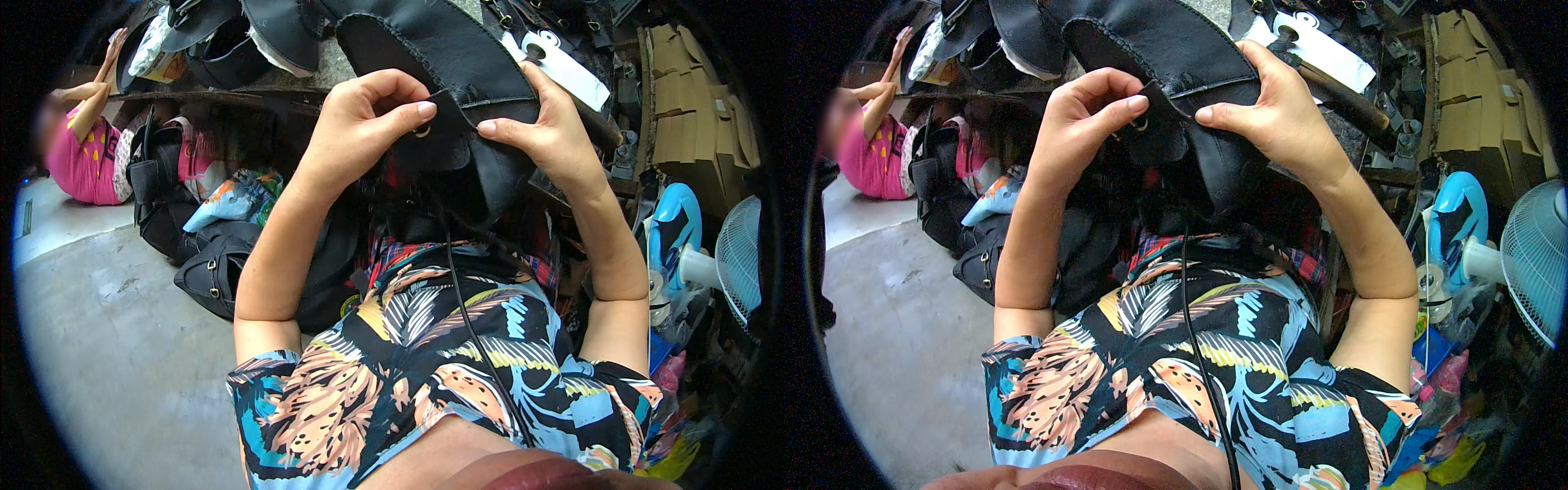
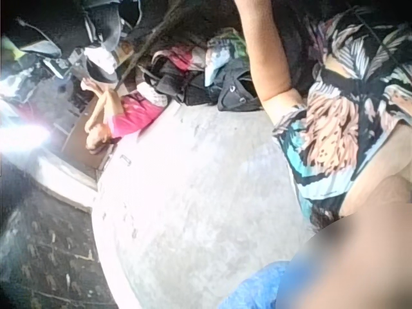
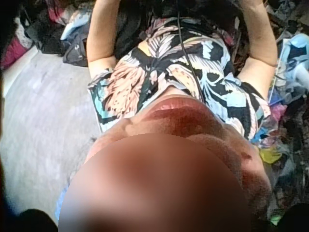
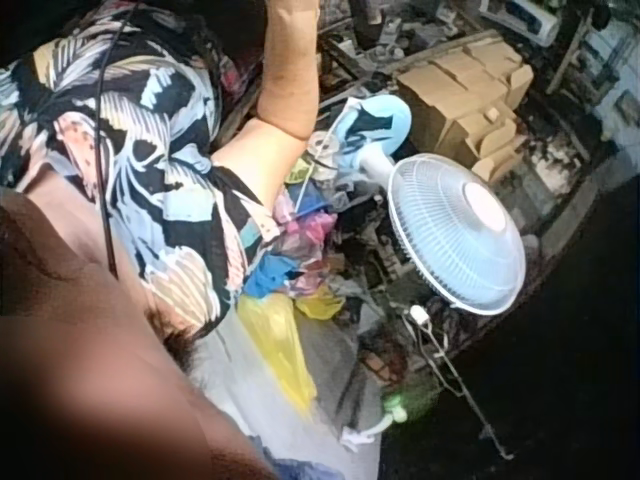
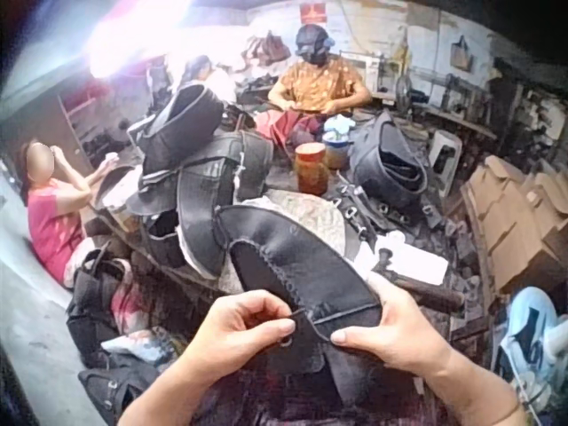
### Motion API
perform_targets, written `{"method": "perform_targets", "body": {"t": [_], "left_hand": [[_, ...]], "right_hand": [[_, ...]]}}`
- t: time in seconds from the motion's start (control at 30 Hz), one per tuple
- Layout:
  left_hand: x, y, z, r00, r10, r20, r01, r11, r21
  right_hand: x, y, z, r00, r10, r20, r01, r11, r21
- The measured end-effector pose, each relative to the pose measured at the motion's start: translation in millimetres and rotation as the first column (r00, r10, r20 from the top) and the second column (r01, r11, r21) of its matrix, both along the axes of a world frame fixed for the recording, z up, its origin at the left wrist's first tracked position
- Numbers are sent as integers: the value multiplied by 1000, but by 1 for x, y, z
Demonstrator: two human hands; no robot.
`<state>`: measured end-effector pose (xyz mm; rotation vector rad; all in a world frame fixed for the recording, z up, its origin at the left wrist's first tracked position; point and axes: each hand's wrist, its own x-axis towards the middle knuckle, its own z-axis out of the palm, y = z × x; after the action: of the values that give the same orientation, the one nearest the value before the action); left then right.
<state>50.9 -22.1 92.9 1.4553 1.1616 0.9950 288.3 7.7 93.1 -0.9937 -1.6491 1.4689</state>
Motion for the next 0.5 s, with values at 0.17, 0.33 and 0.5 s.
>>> {"method": "perform_targets", "body": {"t": [0.17, 0.33, 0.5], "left_hand": [[6, 4, -2, 997, -9, -74, 12, 999, 35], [11, 9, 3, 999, -7, 40, 2, 992, 123], [13, 11, 12, 996, -45, 83, 36, 994, 105]], "right_hand": [[-7, -5, -8, 998, -44, -44, 45, 999, 18], [4, 1, 3, 1000, 13, 2, -13, 999, 45], [15, 12, 28, 992, -16, 126, 3, 995, 103]]}}
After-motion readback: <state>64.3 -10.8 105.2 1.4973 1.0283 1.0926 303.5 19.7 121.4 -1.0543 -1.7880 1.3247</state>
